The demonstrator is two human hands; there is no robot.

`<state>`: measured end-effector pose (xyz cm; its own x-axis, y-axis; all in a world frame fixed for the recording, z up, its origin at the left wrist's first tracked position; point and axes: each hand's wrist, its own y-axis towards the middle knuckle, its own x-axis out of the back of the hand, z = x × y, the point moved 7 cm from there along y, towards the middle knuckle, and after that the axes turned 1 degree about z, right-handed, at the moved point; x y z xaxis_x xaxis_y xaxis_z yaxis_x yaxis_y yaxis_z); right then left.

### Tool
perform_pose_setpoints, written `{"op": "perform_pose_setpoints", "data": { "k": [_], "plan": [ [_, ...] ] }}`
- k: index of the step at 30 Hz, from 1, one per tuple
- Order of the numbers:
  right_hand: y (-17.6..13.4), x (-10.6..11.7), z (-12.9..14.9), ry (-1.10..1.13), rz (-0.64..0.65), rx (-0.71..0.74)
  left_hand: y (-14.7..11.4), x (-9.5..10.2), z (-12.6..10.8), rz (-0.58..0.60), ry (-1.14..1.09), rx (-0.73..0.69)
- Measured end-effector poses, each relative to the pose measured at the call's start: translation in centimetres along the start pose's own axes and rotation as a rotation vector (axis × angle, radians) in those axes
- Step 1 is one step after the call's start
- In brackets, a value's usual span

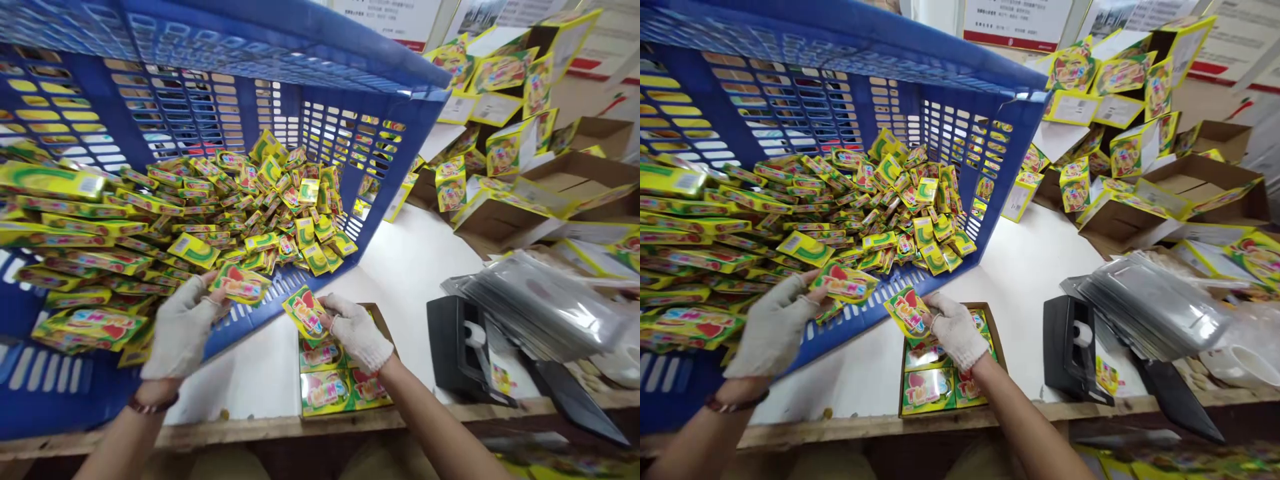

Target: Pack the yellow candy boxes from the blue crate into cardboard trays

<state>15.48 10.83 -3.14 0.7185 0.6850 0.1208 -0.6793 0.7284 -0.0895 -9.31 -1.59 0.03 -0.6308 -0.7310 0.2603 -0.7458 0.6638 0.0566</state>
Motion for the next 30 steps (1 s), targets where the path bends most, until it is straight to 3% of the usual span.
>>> {"op": "perform_pose_setpoints", "data": {
  "k": [2,5,9,13,18,20,24,27,30],
  "plan": [
    [-0.5,0.8,0.4,-0.003,-0.044,0.003,-1.8,-2.3,1.4,0.078,-0.275,0.149],
    [-0.9,1.9,1.1,-0.006,-0.085,0.011,-3.9,-4.8,2.5,0.136,-0.43,0.247],
    [-0.9,2.5,1.4,0.026,-0.11,0.028,-5.8,-7.2,2.7,0.177,-0.474,0.276],
    [-1.1,2.4,1.5,-0.131,-0.157,0.034,-7.7,-9.5,2.0,0.234,-0.509,0.258],
    [-2.6,2.1,1.5,-0.198,0.012,-0.02,-10.3,-10.9,2.0,0.383,-0.414,0.245],
    [-3.6,2.4,1.2,-0.255,0.085,-0.051,-11.0,-10.0,2.5,0.36,-0.255,0.187],
    [-5.1,2.2,-0.7,-0.442,0.135,-0.11,-12.3,-8.6,2.9,0.261,0.028,-0.079],
    [-5.6,0.5,-1.8,-0.539,0.062,-0.015,-14.1,-9.6,3.1,0.264,0.15,-0.272],
    [-6.0,-1.4,-2.0,-0.596,-0.003,0.103,-15.6,-10.3,3.3,0.239,0.225,-0.378]
  ]
}}
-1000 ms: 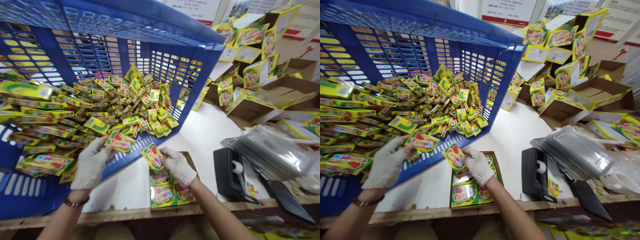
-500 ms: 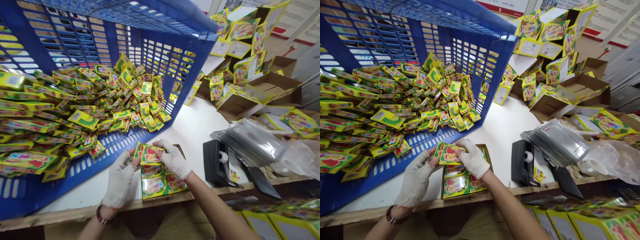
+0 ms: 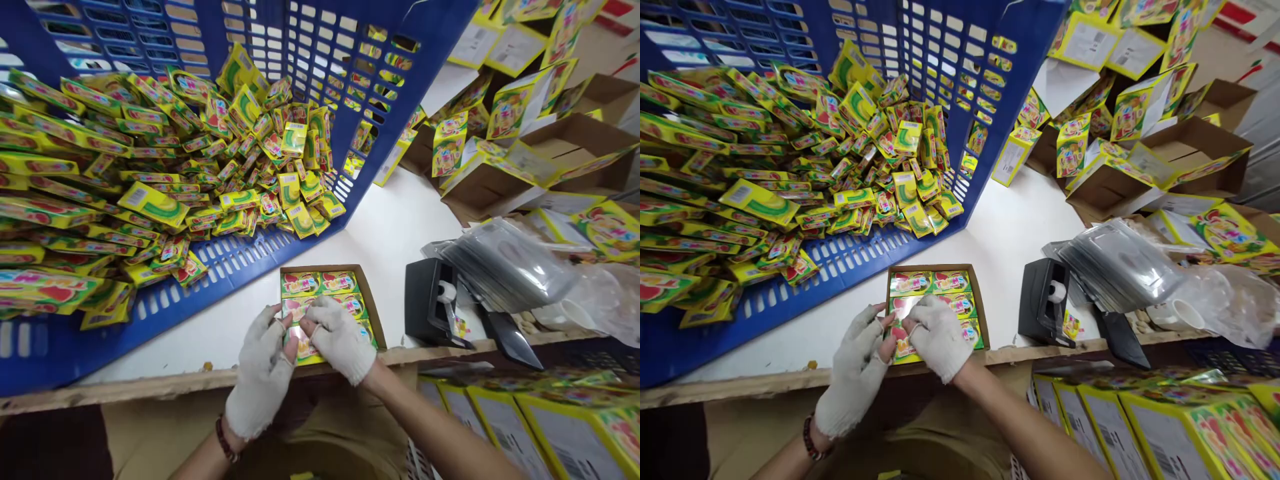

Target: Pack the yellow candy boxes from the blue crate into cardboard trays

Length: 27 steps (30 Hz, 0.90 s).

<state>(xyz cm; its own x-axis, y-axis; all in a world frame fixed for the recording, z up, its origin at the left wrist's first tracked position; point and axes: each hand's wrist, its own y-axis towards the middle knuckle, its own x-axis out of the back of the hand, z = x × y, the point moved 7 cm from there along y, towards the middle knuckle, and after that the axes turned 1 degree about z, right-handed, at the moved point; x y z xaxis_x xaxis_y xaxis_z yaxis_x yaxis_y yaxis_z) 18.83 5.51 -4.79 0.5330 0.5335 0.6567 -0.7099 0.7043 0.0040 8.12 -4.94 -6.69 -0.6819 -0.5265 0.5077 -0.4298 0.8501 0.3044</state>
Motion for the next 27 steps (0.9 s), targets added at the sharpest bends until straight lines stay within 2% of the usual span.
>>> {"op": "perform_pose_setpoints", "data": {
  "k": [3,5,7,9,11,14,17,19,21,23,27],
  "plan": [
    [-0.3,-0.9,0.7,-0.05,0.016,0.044,0.0,0.2,-0.5,0.02,0.033,-0.093],
    [-0.4,-1.2,1.0,-0.058,0.063,0.067,1.4,1.5,-0.1,0.016,0.098,-0.128],
    [-0.4,-1.2,1.1,-0.064,0.09,0.074,3.7,4.1,1.7,-0.06,0.277,-0.062],
    [-0.4,-1.2,1.2,-0.091,0.072,0.066,6.4,7.4,4.4,-0.146,0.56,0.099],
    [-0.5,-1.3,1.2,-0.112,0.045,0.063,8.8,9.6,7.4,-0.066,0.836,0.239],
    [-0.6,-1.4,1.3,-0.088,0.035,0.078,10.8,11.5,10.6,0.086,1.072,0.304],
    [-0.4,-0.5,1.3,-0.044,-0.01,0.093,11.0,12.1,11.5,0.143,1.07,0.223],
    [-0.1,0.8,1.2,-0.024,-0.085,0.088,10.5,12.4,11.3,0.119,1.044,0.186],
    [0.3,1.8,1.2,-0.004,-0.143,0.074,10.1,13.0,11.1,0.06,1.051,0.254],
    [0.7,2.1,1.5,0.025,-0.147,0.069,10.0,12.8,10.9,0.051,1.082,0.361],
    [1.3,0.7,2.8,0.084,-0.074,0.089,12.0,10.9,10.2,0.086,1.078,0.447]
  ]
}}
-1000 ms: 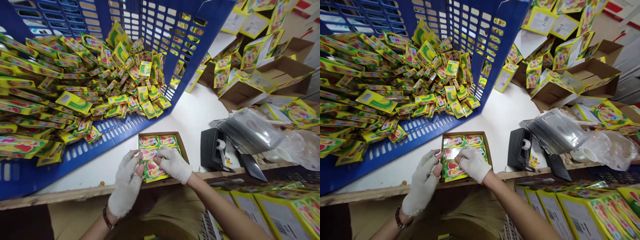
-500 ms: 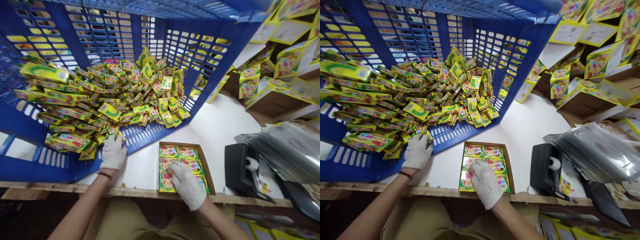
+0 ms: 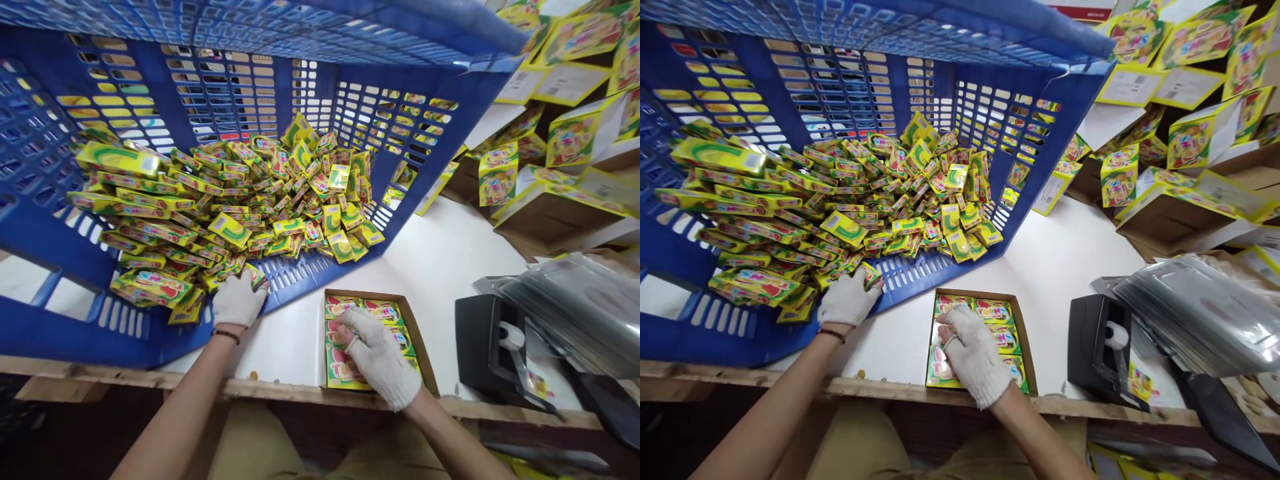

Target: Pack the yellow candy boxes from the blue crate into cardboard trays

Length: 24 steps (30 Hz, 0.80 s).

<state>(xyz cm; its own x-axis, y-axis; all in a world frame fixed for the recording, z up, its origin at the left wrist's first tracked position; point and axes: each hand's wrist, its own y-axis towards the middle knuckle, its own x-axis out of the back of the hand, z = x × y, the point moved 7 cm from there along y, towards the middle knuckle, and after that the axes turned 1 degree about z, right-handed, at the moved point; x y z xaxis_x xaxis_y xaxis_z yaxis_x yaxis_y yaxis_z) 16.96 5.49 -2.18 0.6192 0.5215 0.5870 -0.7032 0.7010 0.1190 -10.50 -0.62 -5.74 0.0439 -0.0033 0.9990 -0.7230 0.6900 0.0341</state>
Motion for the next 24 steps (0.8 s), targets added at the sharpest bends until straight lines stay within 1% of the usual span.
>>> {"op": "perform_pose_setpoints", "data": {
  "k": [2,5,7,9,10,12,14,15,16,18,19,20,22,24],
  "plan": [
    [0.0,-0.9,0.6,0.035,0.023,0.005,1.0,0.2,-0.7,0.005,-0.045,0.071],
    [-0.2,-1.6,1.1,0.091,0.039,-0.013,1.7,0.1,-0.9,0.011,-0.089,0.147],
    [-0.1,-1.4,0.9,0.115,0.042,-0.047,1.1,0.0,-0.7,-0.004,-0.096,0.121],
    [0.2,-0.9,0.6,0.103,0.038,-0.057,0.0,-0.1,-0.4,-0.021,-0.109,0.061],
    [0.4,-0.6,0.6,0.088,0.034,-0.045,-0.5,0.1,-0.2,-0.053,-0.107,0.033],
    [0.9,-0.1,0.7,0.064,0.03,-0.004,-1.1,0.9,0.8,-0.17,-0.069,0.015],
    [1.5,0.1,0.8,0.063,0.035,0.016,-0.7,1.9,1.9,-0.263,0.016,0.016],
    [1.7,0.1,1.0,0.066,0.042,0.02,-0.2,2.2,2.4,-0.269,0.059,0.005],
    [1.9,0.0,1.1,0.067,0.05,0.024,0.5,2.3,2.8,-0.25,0.088,-0.017],
    [2.4,-0.4,1.5,0.081,0.071,0.026,1.6,2.7,3.2,-0.236,0.077,-0.103],
    [2.7,-0.6,1.7,0.107,0.076,0.015,1.6,3.0,3.0,-0.27,0.035,-0.167],
    [2.9,-0.9,1.6,0.155,0.076,-0.013,1.1,3.5,2.5,-0.332,-0.028,-0.247],
    [3.5,-1.3,1.1,0.352,0.05,-0.13,-1.5,4.7,0.7,-0.505,-0.199,-0.445],
    [3.8,-2.3,0.2,0.674,0.048,-0.312,-5.5,5.5,-1.6,-0.662,-0.378,-0.643]
  ]
}}
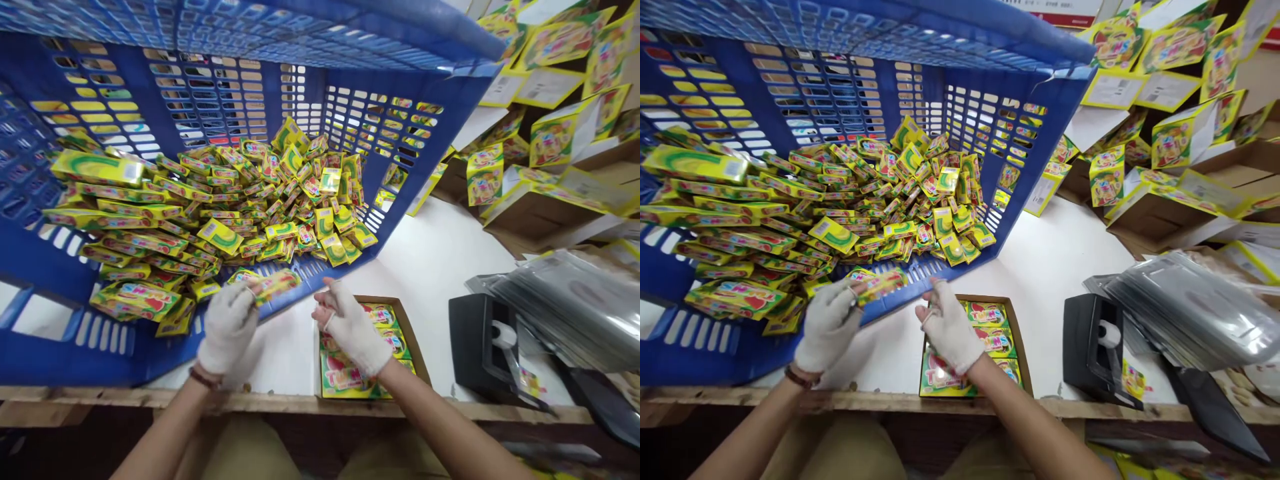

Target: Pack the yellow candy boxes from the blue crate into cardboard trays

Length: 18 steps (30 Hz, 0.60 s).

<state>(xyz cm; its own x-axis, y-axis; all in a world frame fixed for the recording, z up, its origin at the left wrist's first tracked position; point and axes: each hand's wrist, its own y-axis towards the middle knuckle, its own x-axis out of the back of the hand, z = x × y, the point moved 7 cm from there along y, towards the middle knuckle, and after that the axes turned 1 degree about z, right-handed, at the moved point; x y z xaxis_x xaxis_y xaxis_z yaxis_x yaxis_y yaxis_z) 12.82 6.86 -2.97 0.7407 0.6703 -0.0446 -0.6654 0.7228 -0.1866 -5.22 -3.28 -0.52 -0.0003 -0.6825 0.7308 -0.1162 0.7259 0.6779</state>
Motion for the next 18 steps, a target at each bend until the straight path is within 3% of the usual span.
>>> {"op": "perform_pose_setpoints", "data": {
  "k": [3,5,7,11,13,15,18],
  "plan": [
    [0.3,-1.1,-1.5,0.433,0.064,-0.222,-1.6,0.5,-5.9,-0.104,-0.183,-0.179],
    [0.4,-0.9,-1.7,0.536,0.062,-0.224,-1.8,-0.3,-7.2,-0.049,-0.259,-0.193],
    [0.6,0.1,-1.6,0.521,0.011,-0.163,-1.2,-1.9,-5.5,0.082,-0.28,-0.1],
    [0.6,2.2,-1.5,0.424,-0.038,-0.091,0.7,-6.3,2.3,0.498,-0.162,0.112],
    [0.4,2.8,-1.1,0.365,-0.023,-0.053,1.5,-7.7,6.1,0.65,-0.163,0.264],
    [0.2,3.1,-0.6,0.243,0.004,-0.019,2.2,-8.3,8.3,0.695,-0.182,0.374],
    [0.1,3.3,0.6,-0.041,0.011,0.067,2.5,-8.4,8.8,0.622,-0.241,0.527]
  ]
}}
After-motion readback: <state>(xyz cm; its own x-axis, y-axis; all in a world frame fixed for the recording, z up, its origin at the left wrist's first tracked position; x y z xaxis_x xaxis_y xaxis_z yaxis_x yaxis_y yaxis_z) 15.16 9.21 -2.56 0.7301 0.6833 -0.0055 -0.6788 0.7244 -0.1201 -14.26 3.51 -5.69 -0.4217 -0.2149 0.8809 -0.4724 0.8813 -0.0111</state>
